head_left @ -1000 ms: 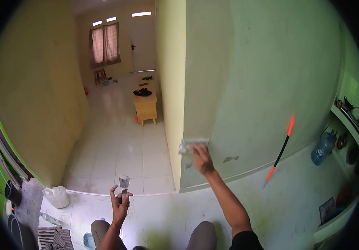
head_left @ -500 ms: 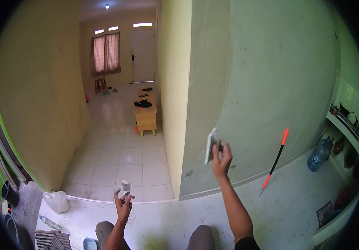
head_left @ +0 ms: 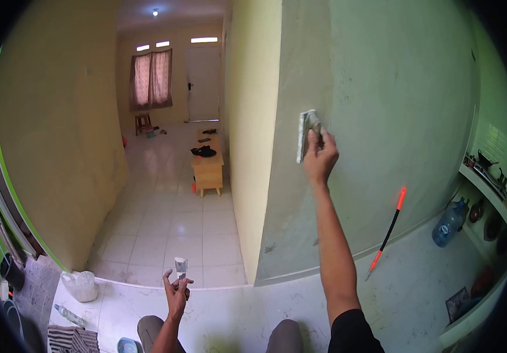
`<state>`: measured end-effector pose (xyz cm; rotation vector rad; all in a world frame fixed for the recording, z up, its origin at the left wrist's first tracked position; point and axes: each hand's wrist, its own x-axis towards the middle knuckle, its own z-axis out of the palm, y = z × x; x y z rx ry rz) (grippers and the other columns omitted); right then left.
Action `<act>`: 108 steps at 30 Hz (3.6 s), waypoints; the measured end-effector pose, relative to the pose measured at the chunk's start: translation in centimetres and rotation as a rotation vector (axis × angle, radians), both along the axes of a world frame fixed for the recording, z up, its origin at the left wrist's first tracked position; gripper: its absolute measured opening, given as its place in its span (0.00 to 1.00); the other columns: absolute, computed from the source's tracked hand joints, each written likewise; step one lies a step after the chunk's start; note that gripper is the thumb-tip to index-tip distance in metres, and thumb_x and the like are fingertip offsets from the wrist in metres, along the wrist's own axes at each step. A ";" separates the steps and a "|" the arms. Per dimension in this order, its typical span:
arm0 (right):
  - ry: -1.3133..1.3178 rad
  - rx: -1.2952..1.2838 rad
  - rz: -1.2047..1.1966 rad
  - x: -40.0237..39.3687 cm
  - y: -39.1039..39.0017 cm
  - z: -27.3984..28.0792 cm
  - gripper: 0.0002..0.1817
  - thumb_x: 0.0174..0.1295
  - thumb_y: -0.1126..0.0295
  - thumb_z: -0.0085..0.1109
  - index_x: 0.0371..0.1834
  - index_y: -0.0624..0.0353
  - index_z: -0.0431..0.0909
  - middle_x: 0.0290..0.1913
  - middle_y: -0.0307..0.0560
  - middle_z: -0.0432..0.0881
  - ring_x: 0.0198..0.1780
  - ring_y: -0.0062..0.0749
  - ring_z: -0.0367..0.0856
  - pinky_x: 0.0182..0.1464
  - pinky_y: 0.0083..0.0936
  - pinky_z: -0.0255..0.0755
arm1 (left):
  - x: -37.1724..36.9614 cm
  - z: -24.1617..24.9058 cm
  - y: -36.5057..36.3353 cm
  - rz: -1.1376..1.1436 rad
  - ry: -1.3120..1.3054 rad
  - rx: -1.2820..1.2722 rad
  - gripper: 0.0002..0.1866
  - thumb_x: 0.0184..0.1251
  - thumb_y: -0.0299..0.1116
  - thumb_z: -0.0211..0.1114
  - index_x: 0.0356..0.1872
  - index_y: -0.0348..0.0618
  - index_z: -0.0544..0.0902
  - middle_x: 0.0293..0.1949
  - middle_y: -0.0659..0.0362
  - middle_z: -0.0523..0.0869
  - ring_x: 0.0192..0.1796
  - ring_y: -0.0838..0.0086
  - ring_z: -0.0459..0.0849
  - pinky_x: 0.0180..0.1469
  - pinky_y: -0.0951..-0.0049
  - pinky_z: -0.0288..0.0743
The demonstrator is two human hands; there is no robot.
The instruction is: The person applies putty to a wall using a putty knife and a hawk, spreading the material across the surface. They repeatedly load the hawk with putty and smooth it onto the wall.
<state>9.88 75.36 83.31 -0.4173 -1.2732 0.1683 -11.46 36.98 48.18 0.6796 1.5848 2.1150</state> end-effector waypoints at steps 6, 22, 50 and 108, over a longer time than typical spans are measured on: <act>-0.297 0.231 0.046 -5.7 -6.0 -5.6 0.17 0.62 0.78 0.67 0.54 0.73 0.81 0.47 0.59 0.80 0.51 0.56 0.80 0.51 0.42 0.77 | -0.4 -0.7 0.1 -0.003 -0.022 0.014 0.34 0.76 0.28 0.63 0.74 0.44 0.52 0.36 0.51 0.89 0.16 0.85 0.66 0.19 0.79 0.60; -0.046 0.263 -0.292 -0.6 2.9 17.3 0.16 0.67 0.68 0.63 0.46 0.75 0.83 0.39 0.65 0.83 0.42 0.58 0.83 0.46 0.46 0.77 | 0.6 0.6 -0.4 0.060 0.018 -0.006 0.33 0.76 0.29 0.63 0.74 0.43 0.53 0.37 0.53 0.89 0.16 0.84 0.67 0.18 0.81 0.61; 0.604 -1.573 1.273 6.6 -19.1 -48.9 0.18 0.78 0.68 0.44 0.61 0.64 0.78 0.57 0.47 0.84 0.55 0.38 0.84 0.60 0.39 0.80 | 1.9 4.3 -1.1 0.049 0.066 -0.122 0.30 0.72 0.34 0.63 0.72 0.42 0.64 0.41 0.49 0.91 0.20 0.82 0.72 0.21 0.79 0.64; 0.433 -1.631 1.695 -12.3 -48.5 -36.9 0.16 0.77 0.61 0.47 0.56 0.60 0.76 0.51 0.47 0.84 0.48 0.37 0.86 0.37 0.34 0.84 | 0.1 -2.2 -19.1 0.386 0.763 -0.145 0.32 0.55 0.16 0.71 0.65 0.43 0.83 0.54 0.50 0.84 0.51 0.64 0.87 0.50 0.71 0.83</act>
